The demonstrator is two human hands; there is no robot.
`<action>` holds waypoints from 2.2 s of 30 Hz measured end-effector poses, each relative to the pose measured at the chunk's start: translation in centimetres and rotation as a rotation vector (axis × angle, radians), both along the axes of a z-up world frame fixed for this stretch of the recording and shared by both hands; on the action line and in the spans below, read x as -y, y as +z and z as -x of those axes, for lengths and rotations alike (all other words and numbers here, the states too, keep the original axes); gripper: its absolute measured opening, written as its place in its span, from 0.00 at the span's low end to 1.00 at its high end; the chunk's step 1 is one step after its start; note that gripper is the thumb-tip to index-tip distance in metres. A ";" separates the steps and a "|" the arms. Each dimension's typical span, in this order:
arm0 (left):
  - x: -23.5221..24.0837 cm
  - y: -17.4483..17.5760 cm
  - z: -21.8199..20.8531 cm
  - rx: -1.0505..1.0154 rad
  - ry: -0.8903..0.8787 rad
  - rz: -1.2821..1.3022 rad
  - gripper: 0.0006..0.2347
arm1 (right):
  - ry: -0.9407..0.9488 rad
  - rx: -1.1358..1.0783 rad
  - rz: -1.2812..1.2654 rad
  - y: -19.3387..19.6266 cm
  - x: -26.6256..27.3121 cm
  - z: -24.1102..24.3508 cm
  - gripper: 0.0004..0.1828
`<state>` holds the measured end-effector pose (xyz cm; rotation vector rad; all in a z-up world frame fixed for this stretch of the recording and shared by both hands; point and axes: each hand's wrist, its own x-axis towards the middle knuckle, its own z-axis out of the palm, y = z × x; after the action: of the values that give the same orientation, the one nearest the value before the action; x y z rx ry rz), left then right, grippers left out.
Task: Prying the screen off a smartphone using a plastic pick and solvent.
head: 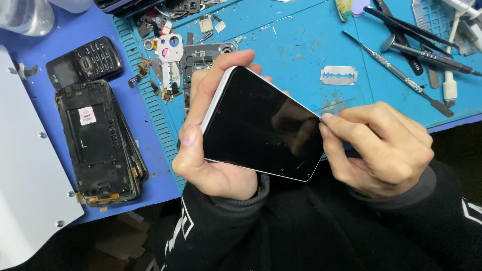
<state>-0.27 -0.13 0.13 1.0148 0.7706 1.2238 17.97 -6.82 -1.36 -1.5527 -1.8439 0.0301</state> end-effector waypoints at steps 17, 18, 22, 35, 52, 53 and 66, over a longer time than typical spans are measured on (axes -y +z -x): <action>0.4 -0.5 -0.6 0.157 0.022 0.025 0.34 | 0.026 0.006 -0.008 0.7 -0.9 0.3 0.11; 0.3 -0.5 -0.7 0.177 0.023 0.026 0.33 | 0.027 0.024 -0.005 0.7 -0.9 0.3 0.12; 0.3 -0.7 -0.5 0.168 0.023 0.019 0.33 | 0.043 0.058 0.002 0.8 -0.9 0.3 0.13; -0.1 0.4 -0.3 0.048 0.007 -0.006 0.36 | 0.073 0.013 -0.075 0.7 -1.8 1.2 0.12; -0.1 0.4 0.2 -0.044 -0.026 -0.039 0.37 | 0.026 -0.006 -0.014 1.3 -2.1 1.5 0.09; -0.1 0.4 0.1 -0.038 -0.023 -0.039 0.37 | 0.035 0.003 -0.011 1.4 -2.1 1.5 0.09; -0.8 0.4 -0.6 0.017 0.132 -0.213 0.35 | -0.046 -0.048 -0.138 -0.3 -1.9 1.5 0.10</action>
<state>0.33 0.63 0.53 1.1384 0.7131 1.4496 16.46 -4.95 -1.61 -1.4850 -1.7353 -0.0791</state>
